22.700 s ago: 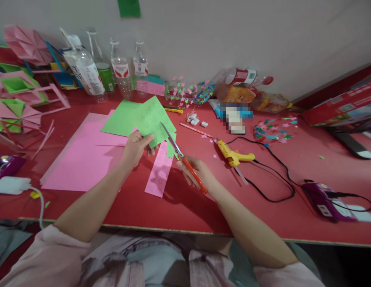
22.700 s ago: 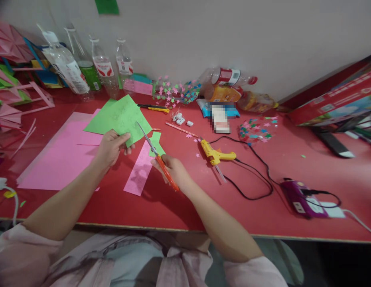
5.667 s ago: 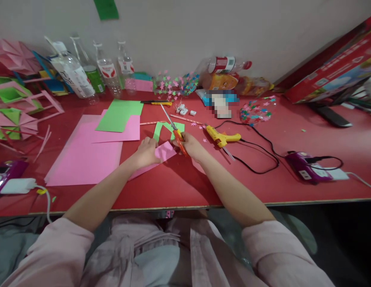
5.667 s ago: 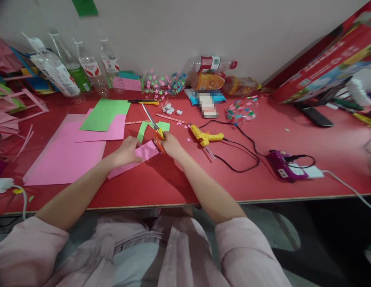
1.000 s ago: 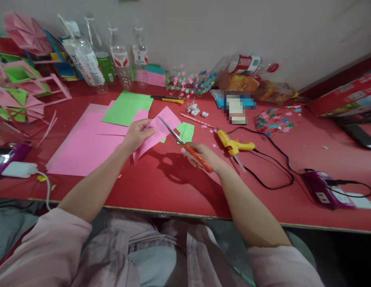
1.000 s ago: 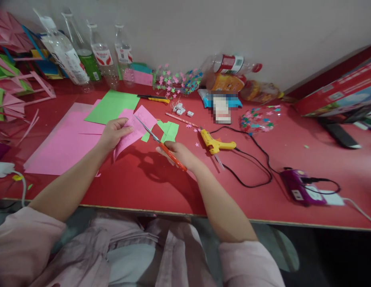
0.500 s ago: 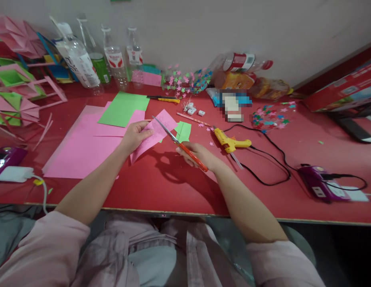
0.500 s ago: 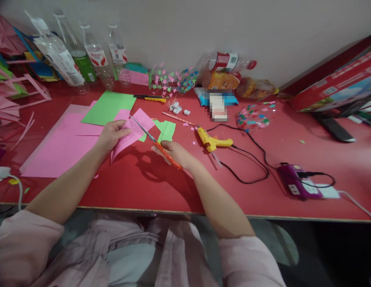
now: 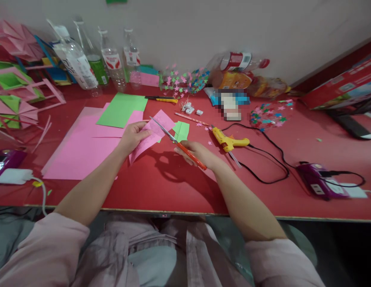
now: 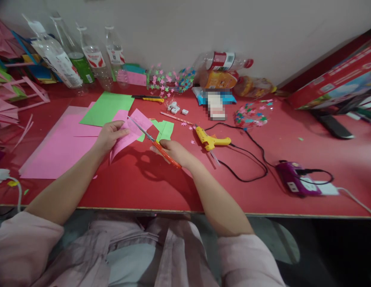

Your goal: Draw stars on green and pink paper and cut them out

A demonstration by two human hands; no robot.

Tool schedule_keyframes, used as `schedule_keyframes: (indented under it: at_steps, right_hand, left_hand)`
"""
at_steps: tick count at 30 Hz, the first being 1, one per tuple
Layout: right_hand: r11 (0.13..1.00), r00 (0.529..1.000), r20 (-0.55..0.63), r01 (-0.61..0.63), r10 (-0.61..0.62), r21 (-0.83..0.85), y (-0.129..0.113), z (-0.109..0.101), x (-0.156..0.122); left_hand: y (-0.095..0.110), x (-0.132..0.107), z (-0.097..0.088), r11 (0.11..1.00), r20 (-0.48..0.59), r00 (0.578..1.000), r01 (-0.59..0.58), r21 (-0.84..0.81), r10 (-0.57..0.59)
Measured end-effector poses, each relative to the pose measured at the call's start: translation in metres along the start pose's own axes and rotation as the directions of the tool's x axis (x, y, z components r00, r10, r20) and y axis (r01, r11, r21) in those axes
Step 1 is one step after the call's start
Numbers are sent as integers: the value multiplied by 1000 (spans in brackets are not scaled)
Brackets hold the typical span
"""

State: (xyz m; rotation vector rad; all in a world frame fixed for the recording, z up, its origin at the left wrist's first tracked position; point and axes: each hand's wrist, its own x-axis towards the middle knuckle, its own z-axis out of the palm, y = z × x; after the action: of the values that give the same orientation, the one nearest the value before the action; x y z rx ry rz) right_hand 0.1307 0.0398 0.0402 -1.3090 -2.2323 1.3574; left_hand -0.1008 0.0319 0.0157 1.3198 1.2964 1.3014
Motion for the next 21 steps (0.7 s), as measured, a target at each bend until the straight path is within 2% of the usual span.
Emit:
schedule_keyframes:
  at_steps: [18, 21]
  right_hand:
    - [992, 996, 62, -66, 60, 108, -2, -3, -2]
    - [985, 998, -4, -64, 66, 158, -2, 0, 0]
  left_hand:
    - [0, 0, 0, 998, 24, 999, 26, -64, -24]
    - [-1, -1, -1, 999, 69, 997, 39, -38, -36]
